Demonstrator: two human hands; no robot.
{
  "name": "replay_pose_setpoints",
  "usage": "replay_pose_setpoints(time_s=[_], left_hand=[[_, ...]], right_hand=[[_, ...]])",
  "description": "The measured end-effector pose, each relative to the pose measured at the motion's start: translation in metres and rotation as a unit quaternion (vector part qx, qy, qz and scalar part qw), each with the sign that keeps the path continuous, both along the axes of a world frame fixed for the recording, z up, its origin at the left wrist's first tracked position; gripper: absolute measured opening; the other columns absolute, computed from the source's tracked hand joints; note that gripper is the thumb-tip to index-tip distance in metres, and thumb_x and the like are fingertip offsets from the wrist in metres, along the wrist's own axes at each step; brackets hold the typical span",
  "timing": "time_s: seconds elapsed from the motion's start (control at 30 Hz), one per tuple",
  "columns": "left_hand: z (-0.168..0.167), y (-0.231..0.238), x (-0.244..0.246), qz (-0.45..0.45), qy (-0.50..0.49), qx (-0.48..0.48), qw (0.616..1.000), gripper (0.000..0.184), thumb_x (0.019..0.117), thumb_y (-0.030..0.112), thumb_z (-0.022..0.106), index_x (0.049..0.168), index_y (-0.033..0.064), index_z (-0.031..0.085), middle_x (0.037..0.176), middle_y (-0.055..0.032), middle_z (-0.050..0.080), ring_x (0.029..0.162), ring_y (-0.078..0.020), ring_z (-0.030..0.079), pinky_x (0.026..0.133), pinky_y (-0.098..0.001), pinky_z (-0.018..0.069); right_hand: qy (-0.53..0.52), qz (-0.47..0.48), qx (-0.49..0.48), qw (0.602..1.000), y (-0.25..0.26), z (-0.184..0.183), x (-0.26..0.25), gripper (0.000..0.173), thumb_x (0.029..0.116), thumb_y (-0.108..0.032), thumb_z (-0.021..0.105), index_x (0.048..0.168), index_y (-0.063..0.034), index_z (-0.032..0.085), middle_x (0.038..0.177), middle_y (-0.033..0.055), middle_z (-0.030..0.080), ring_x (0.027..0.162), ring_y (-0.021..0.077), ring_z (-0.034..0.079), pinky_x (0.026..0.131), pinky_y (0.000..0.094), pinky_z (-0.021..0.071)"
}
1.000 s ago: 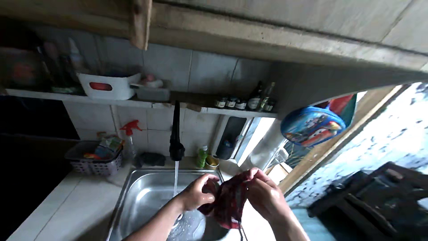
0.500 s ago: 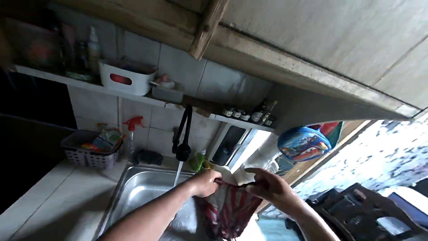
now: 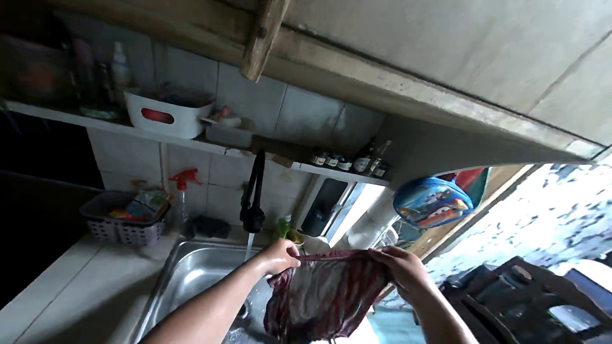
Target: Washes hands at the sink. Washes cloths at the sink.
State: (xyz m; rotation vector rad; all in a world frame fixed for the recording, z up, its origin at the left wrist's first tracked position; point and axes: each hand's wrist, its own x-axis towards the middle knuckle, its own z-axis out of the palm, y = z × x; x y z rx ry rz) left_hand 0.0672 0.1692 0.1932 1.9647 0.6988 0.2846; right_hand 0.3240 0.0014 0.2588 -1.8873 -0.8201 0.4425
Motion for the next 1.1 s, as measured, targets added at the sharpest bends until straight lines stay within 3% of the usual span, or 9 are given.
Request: replay_pose_setpoints(time_s=[0.2,0.33,0.47,0.63,0.7,0.8,0.9,1.0,1.1], left_hand=[[0.025,0.001,0.013,-0.021,0.13,0.099,0.986,0.027,0.0994,0.017,0.065,0.123,0.0051,0.071,0.116,-0.0186,0.07,0.108,-0.0305,0.067,0.096,-0.0511,0.0521],[0.033,-0.009,0.034,0.091,0.011,-0.06,0.994,0.029,0.0985,0.015,0.067,0.126,0.0038,0.063,0.11,-0.0176,0.065,0.091,-0.0253,0.062,0.08,-0.0431,0.0518],[0.043,-0.025,0.055,0.145,-0.107,-0.238,0.955,0.024,0.0987,0.006,0.059,0.122,0.0007,0.06,0.095,-0.0119,0.061,0.078,-0.0181,0.058,0.07,-0.0347,0.0509],[0.052,-0.04,0.057,0.143,-0.171,-0.363,0.905,0.007,0.1035,0.012,0.051,0.106,0.0064,0.054,0.084,-0.0046,0.047,0.07,-0.0147,0.048,0.066,-0.0301,0.046],[0.054,-0.046,0.055,0.144,-0.166,-0.337,0.916,0.007,0.1029,0.012,0.05,0.1,0.0076,0.054,0.081,-0.0034,0.047,0.069,-0.0139,0.049,0.066,-0.0305,0.0465],[0.053,-0.044,0.046,0.11,-0.15,-0.297,0.937,0.026,0.1031,0.004,0.045,0.126,-0.0026,0.055,0.114,-0.0179,0.059,0.101,-0.0251,0.061,0.092,-0.0435,0.0538],[0.053,-0.043,0.042,0.06,-0.064,-0.134,0.987,0.046,0.1014,0.0,0.052,0.147,0.0022,0.049,0.132,-0.0196,0.062,0.114,-0.0246,0.065,0.099,-0.0415,0.0545],[0.048,-0.038,0.042,0.042,0.004,0.142,0.989,0.053,0.0831,0.016,0.081,0.134,0.0141,0.067,0.127,-0.0121,0.06,0.115,-0.0238,0.059,0.097,-0.0436,0.0526],[0.042,-0.024,0.042,-0.015,-0.003,0.222,0.975,0.041,0.0773,0.03,0.09,0.109,0.0087,0.074,0.128,-0.0101,0.057,0.12,-0.0228,0.056,0.102,-0.0414,0.0502]], right_hand=[[0.028,-0.041,0.007,0.999,0.0,-0.023,0.02,0.019,0.0933,-0.019,0.076,0.1,-0.0026,0.071,0.087,0.0112,0.07,0.072,0.0195,0.066,0.065,0.0398,0.0557],[0.112,-0.039,0.067,0.991,0.013,-0.033,-0.003,0.017,0.095,-0.012,0.072,0.104,0.0009,0.067,0.084,0.0123,0.068,0.067,0.019,0.064,0.062,0.0373,0.0562],[0.148,0.117,0.113,0.976,0.028,-0.046,-0.044,0.018,0.097,-0.009,0.069,0.109,0.0043,0.069,0.095,0.016,0.073,0.083,0.0235,0.072,0.077,0.0406,0.0615],[-0.049,0.231,0.03,0.971,0.039,-0.061,-0.057,0.069,0.0745,-0.041,0.09,0.133,-0.0111,0.067,0.12,0.0085,0.069,0.104,0.0173,0.07,0.092,0.038,0.0608],[-0.119,0.239,0.041,0.963,0.04,-0.063,-0.06,0.064,0.0768,-0.039,0.088,0.132,-0.0115,0.068,0.118,0.008,0.069,0.1,0.0142,0.071,0.089,0.0341,0.0623],[-0.176,0.241,0.067,0.952,0.041,-0.061,-0.056,0.034,0.0896,-0.019,0.076,0.123,-0.0126,0.074,0.11,0.0051,0.074,0.096,0.0124,0.072,0.088,0.0352,0.0615],[-0.138,0.25,0.044,0.957,0.042,-0.047,-0.043,0.022,0.0962,-0.011,0.065,0.115,-0.0156,0.077,0.106,0.0015,0.076,0.097,0.0132,0.072,0.09,0.0418,0.0588],[-0.036,0.286,0.091,0.953,0.042,-0.033,-0.037,0.018,0.0981,-0.003,0.061,0.107,-0.0089,0.074,0.102,0.0044,0.075,0.092,0.0145,0.071,0.085,0.038,0.0599],[0.055,0.317,0.138,0.937,0.038,-0.023,-0.03,0.019,0.0989,0.002,0.055,0.106,-0.0052,0.071,0.099,0.0074,0.072,0.087,0.0158,0.068,0.078,0.0347,0.0582]])
